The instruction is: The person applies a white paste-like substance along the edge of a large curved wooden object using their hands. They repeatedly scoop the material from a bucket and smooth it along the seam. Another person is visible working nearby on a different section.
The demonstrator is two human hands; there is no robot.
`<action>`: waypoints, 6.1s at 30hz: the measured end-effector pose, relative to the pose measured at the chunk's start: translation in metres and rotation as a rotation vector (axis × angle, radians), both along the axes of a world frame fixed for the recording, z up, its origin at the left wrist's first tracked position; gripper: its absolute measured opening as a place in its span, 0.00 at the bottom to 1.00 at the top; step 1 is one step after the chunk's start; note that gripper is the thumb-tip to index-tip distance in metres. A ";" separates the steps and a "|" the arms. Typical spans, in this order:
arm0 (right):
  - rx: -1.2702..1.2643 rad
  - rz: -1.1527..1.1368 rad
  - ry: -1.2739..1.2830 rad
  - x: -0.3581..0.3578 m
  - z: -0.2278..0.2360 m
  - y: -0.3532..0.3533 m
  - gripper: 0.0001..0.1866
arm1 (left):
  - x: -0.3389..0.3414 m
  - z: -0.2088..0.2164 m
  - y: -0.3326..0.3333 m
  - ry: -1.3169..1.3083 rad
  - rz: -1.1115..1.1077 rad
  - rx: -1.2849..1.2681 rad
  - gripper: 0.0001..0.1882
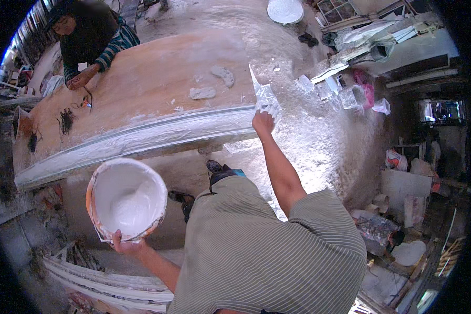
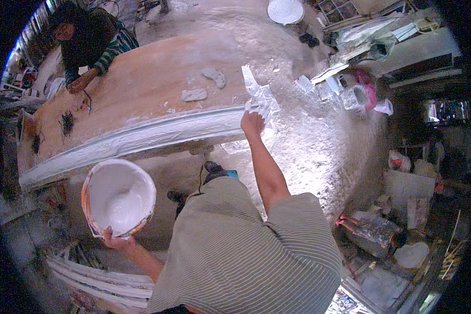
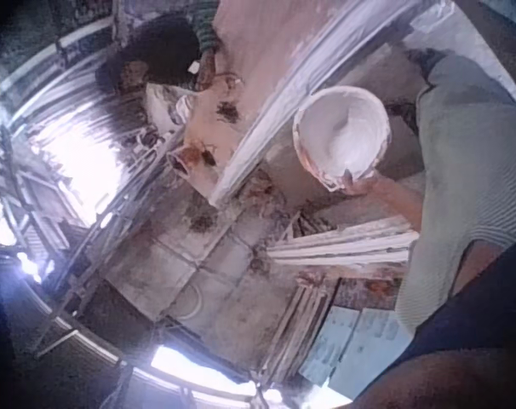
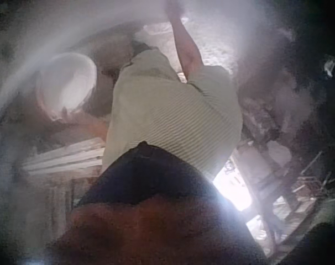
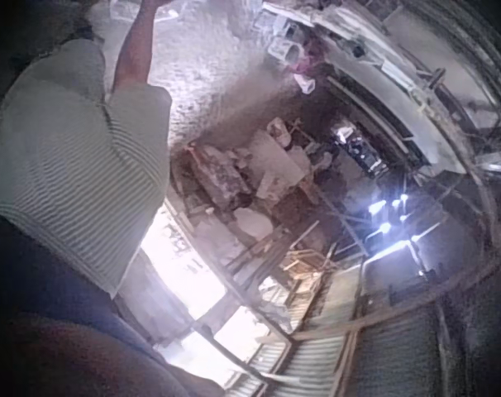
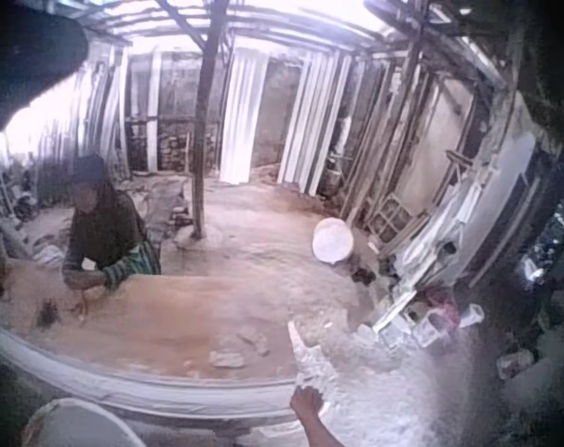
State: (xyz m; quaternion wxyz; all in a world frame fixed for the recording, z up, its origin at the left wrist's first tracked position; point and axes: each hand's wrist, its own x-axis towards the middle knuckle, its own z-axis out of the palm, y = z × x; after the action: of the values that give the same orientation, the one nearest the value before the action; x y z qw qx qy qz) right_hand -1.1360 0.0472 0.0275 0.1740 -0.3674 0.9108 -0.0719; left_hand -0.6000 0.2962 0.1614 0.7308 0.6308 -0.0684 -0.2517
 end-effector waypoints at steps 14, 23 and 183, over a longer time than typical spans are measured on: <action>-0.307 0.926 -0.106 0.085 0.019 0.071 0.38 | -0.084 0.027 -0.053 -0.208 -0.316 -0.098 0.37; 0.216 1.201 0.058 -0.054 -0.013 0.064 0.19 | -0.080 0.053 -0.046 0.041 -0.065 -0.031 0.37; -0.334 1.206 -0.849 1.474 -0.049 -0.225 0.20 | 0.974 0.014 -0.070 -0.043 0.747 -0.444 0.36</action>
State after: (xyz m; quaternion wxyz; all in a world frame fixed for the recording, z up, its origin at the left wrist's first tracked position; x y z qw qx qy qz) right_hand 0.3381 -0.1774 -0.0212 0.4611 -0.7643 0.3837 -0.2368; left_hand 0.3743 0.2264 0.1750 0.8881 0.4447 0.0969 0.0637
